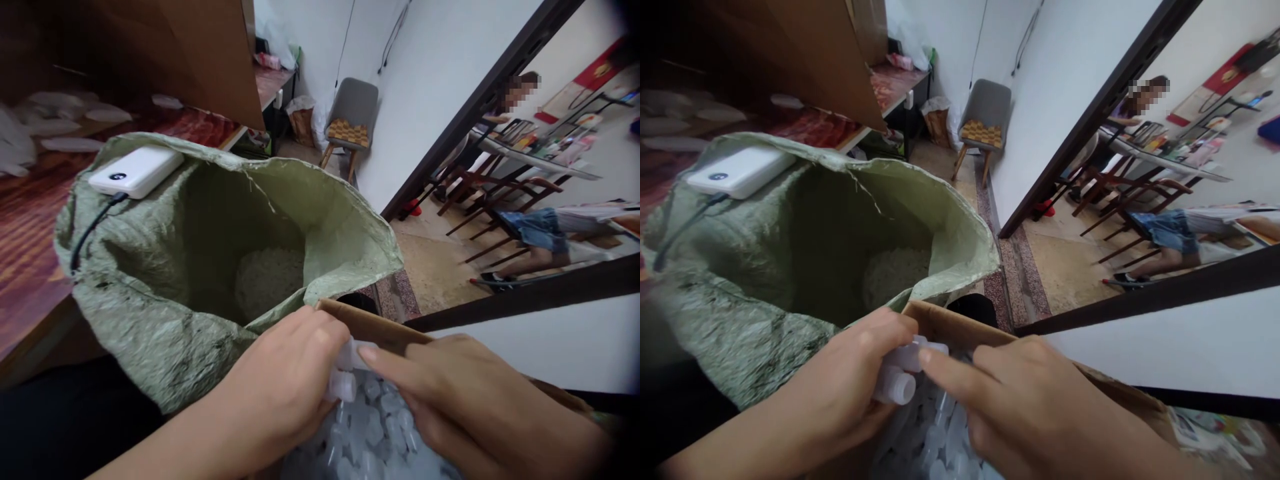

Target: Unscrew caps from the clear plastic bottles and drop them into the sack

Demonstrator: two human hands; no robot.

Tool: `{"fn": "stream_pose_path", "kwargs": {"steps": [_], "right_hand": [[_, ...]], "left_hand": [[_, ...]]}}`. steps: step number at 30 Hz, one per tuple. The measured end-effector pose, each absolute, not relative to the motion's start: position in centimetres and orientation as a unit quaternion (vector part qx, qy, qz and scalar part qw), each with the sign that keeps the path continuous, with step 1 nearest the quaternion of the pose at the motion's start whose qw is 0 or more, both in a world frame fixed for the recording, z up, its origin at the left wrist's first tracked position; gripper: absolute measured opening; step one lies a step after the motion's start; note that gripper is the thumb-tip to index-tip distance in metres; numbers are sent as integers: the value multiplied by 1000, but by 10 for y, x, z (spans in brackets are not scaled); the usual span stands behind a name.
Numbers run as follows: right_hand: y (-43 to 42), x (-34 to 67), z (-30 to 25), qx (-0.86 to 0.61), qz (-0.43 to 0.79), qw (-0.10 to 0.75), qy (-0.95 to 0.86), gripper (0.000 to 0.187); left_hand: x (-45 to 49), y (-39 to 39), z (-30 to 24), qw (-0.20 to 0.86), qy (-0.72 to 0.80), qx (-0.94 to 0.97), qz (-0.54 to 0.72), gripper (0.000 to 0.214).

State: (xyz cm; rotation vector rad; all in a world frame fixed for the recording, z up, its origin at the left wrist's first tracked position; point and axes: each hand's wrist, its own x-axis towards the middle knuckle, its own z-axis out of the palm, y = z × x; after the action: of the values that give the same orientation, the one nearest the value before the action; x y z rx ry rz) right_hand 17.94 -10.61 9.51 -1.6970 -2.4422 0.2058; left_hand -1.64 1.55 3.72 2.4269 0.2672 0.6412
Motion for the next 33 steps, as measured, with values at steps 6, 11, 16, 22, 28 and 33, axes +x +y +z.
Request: {"fn": "stream_pose_path", "kwargs": {"steps": [6, 11, 16, 22, 28, 33], "right_hand": [[-106, 178, 93, -568, 59, 59, -819, 40], [-107, 175, 86, -526, -57, 26, -848, 28], [-106, 170, 90, -543, 20, 82, -835, 22], [-104, 157, 101, -645, 254, 212, -689, 24], [-100, 158, 104, -668, 384, 210, -602, 32], [-101, 159, 94, -584, 638, 286, -414, 35]], "left_hand": [[-15, 16, 36, 310, 104, 908, 263, 33], [-15, 12, 41, 329, 108, 910, 229, 32], [-15, 4, 41, 336, 97, 911, 221, 33], [-15, 2, 48, 156, 49, 945, 284, 17], [-17, 2, 62, 15, 40, 945, 325, 28], [-25, 10, 54, -32, 37, 946, 321, 14]]}}
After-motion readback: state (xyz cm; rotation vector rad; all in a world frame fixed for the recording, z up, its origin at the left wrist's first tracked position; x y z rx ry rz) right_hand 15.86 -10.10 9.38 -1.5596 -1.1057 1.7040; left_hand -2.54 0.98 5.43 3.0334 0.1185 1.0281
